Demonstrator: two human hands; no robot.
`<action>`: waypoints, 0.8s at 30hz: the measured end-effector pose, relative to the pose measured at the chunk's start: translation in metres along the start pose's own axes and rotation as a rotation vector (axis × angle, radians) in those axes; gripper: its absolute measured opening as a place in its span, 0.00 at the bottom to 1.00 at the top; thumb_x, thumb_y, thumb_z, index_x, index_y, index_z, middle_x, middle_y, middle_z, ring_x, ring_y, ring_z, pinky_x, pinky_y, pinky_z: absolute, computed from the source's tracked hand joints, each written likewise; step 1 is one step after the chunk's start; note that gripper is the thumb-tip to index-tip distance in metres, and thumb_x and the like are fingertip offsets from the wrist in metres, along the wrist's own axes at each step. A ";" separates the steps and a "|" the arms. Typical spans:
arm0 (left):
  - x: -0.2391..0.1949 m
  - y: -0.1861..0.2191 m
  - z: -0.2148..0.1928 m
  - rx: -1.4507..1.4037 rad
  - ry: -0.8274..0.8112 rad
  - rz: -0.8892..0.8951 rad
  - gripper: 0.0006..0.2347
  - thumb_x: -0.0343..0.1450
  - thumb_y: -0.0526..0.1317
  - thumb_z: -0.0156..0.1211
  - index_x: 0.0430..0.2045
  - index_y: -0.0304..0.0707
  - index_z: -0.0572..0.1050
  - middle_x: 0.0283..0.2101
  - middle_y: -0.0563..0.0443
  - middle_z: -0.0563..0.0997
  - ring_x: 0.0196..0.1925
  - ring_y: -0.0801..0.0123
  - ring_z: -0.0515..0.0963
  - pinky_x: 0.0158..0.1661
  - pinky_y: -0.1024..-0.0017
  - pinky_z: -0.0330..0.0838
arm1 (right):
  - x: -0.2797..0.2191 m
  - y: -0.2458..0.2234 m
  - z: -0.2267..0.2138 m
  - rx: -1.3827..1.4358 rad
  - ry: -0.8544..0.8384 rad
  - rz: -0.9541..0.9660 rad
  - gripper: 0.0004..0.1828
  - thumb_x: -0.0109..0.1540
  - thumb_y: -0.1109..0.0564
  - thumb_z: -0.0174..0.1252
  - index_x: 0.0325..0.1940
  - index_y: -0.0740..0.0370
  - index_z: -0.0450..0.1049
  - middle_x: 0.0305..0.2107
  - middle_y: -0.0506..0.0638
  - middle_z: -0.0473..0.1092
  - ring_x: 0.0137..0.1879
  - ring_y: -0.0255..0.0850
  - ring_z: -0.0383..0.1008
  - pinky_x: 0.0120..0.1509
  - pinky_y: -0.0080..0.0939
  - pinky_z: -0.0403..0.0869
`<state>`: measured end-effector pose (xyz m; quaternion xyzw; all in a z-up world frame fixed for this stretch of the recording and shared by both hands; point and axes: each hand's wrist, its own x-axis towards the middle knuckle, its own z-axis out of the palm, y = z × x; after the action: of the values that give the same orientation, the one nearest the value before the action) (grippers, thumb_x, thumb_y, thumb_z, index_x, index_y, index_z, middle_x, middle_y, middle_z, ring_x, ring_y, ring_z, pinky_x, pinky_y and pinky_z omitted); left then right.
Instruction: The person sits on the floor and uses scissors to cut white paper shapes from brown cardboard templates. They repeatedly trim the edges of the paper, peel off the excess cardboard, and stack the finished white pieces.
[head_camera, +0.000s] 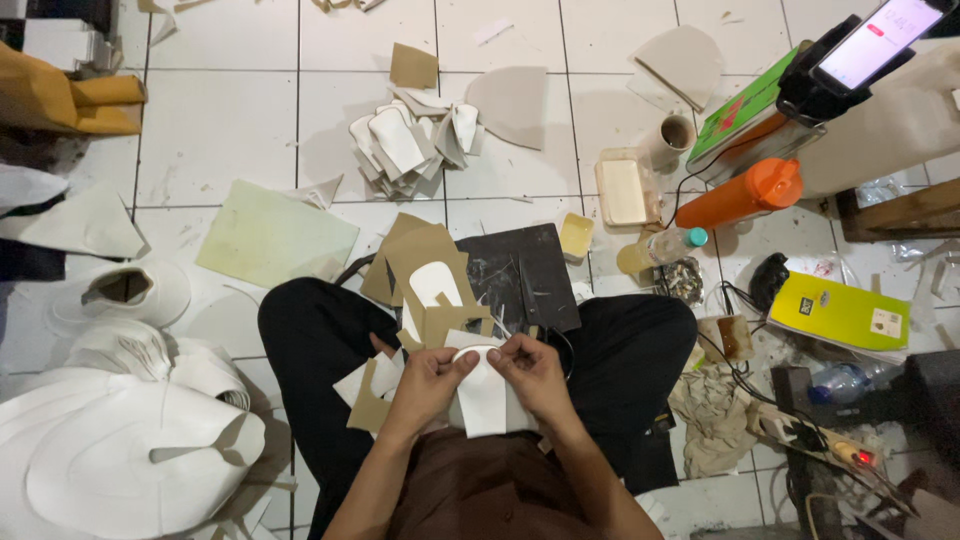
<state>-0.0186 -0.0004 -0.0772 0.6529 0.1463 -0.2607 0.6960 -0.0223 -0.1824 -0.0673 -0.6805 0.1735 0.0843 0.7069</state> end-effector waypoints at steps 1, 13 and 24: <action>-0.012 0.025 0.007 0.002 -0.002 0.006 0.13 0.66 0.46 0.65 0.24 0.31 0.81 0.18 0.52 0.79 0.23 0.79 0.72 0.25 0.82 0.66 | -0.006 -0.015 0.007 0.001 0.002 -0.006 0.09 0.53 0.60 0.69 0.28 0.68 0.77 0.16 0.49 0.65 0.23 0.29 0.62 0.26 0.25 0.62; -0.043 0.077 0.026 0.275 0.212 0.261 0.12 0.66 0.48 0.59 0.21 0.40 0.83 0.18 0.65 0.74 0.21 0.83 0.63 0.24 0.79 0.55 | -0.015 -0.030 0.012 0.100 -0.072 0.035 0.10 0.56 0.53 0.64 0.32 0.63 0.76 0.23 0.47 0.70 0.32 0.32 0.67 0.36 0.32 0.66; -0.032 0.061 0.020 -0.057 -0.123 -0.066 0.10 0.66 0.41 0.61 0.35 0.33 0.81 0.30 0.50 0.84 0.27 0.75 0.78 0.27 0.78 0.71 | -0.010 -0.025 0.003 0.151 -0.061 0.150 0.07 0.56 0.55 0.63 0.30 0.61 0.75 0.24 0.49 0.71 0.30 0.35 0.69 0.34 0.34 0.67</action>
<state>-0.0140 -0.0136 -0.0072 0.6103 0.1320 -0.3190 0.7130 -0.0219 -0.1803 -0.0402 -0.6074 0.2084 0.1445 0.7528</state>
